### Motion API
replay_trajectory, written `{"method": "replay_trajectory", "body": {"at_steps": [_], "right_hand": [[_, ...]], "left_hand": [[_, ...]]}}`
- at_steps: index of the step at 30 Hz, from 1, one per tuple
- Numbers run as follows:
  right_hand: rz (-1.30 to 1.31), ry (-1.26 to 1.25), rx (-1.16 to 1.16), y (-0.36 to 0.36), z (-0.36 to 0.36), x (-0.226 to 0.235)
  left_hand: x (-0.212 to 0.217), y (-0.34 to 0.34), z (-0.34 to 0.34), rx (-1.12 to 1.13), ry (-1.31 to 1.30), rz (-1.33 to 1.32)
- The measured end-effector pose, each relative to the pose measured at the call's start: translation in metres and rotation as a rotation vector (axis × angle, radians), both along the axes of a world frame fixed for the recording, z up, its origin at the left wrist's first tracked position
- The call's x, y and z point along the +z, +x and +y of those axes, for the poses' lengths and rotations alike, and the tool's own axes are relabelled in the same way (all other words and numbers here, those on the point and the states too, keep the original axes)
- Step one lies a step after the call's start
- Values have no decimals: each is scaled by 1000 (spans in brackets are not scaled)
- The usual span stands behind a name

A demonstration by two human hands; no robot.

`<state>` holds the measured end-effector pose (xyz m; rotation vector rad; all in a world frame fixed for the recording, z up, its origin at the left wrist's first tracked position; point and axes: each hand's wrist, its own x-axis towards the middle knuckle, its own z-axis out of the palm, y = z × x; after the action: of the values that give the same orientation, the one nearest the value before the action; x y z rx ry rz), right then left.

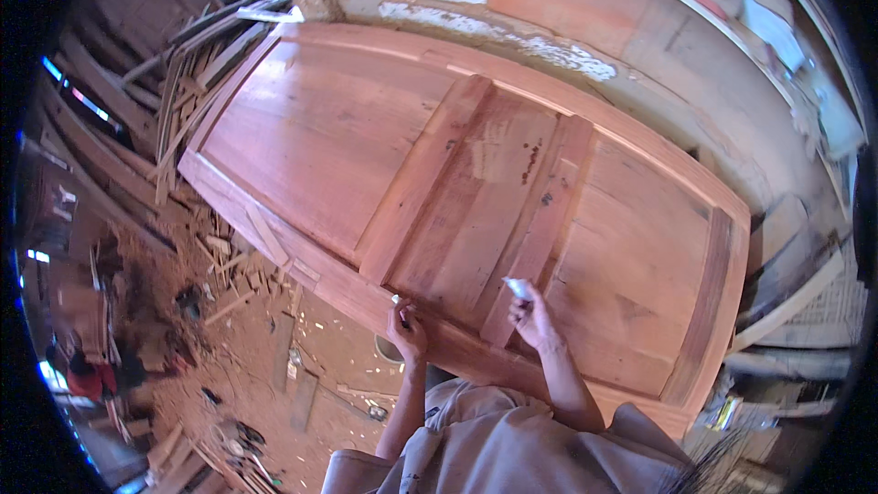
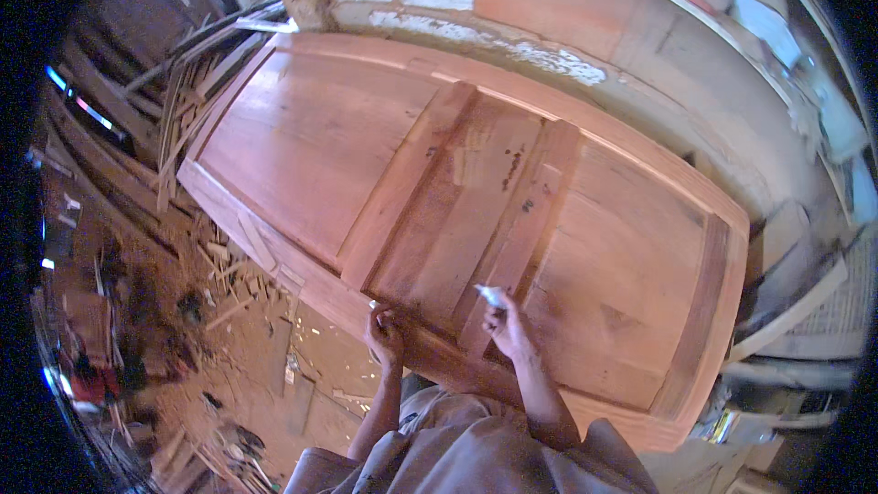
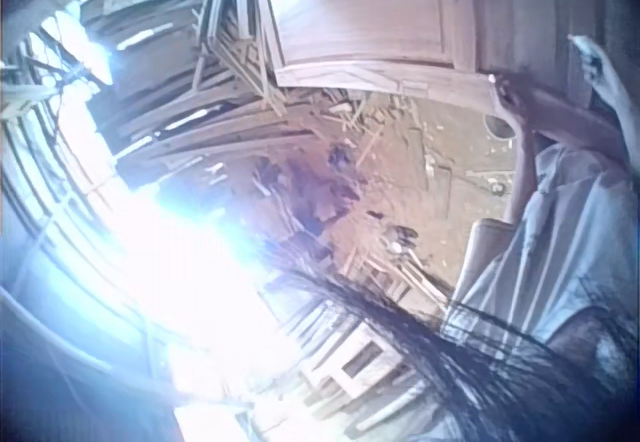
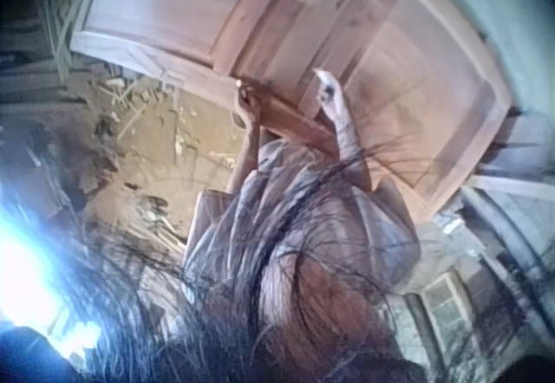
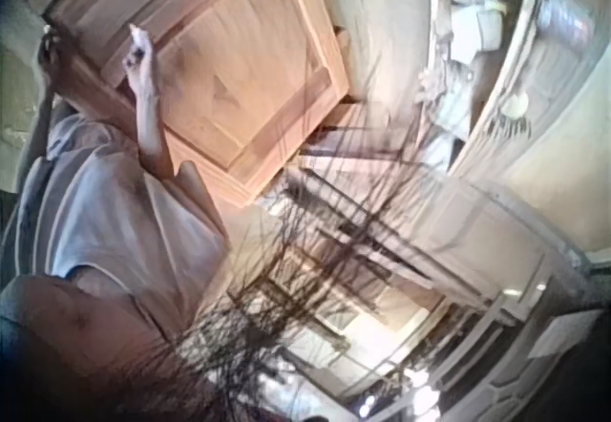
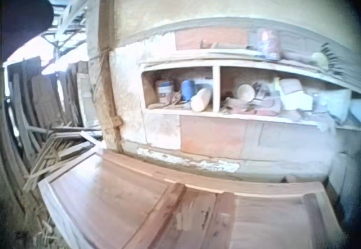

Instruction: The person rubs the surface of a wood door panel by hand, applies adhesive from a tube to various points on the panel surface, and then wipes the adhesive across the wood using a small cloth.

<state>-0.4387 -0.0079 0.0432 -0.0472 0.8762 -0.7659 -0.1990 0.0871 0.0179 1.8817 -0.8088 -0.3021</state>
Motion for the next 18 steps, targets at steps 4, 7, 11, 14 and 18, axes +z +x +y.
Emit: {"method": "replay_trajectory", "body": {"at_steps": [4, 7, 11, 14, 18], "right_hand": [[-133, -72, 170, 26, 39, 29], [-129, -141, 142, 25, 55, 44], [-149, -183, 115, 15, 71, 55], [-126, -190, 67, -7, 87, 59], [-176, -232, 0, -41, 117, 63]], "left_hand": [[1, 5, 20, -77, -40, -30], [21, -10, 35, -216, 3, -56], [5, -29, 86, -312, -123, 8], [8, -48, 136, -296, -45, 25], [-22, -58, 206, -263, -41, 145]]}}
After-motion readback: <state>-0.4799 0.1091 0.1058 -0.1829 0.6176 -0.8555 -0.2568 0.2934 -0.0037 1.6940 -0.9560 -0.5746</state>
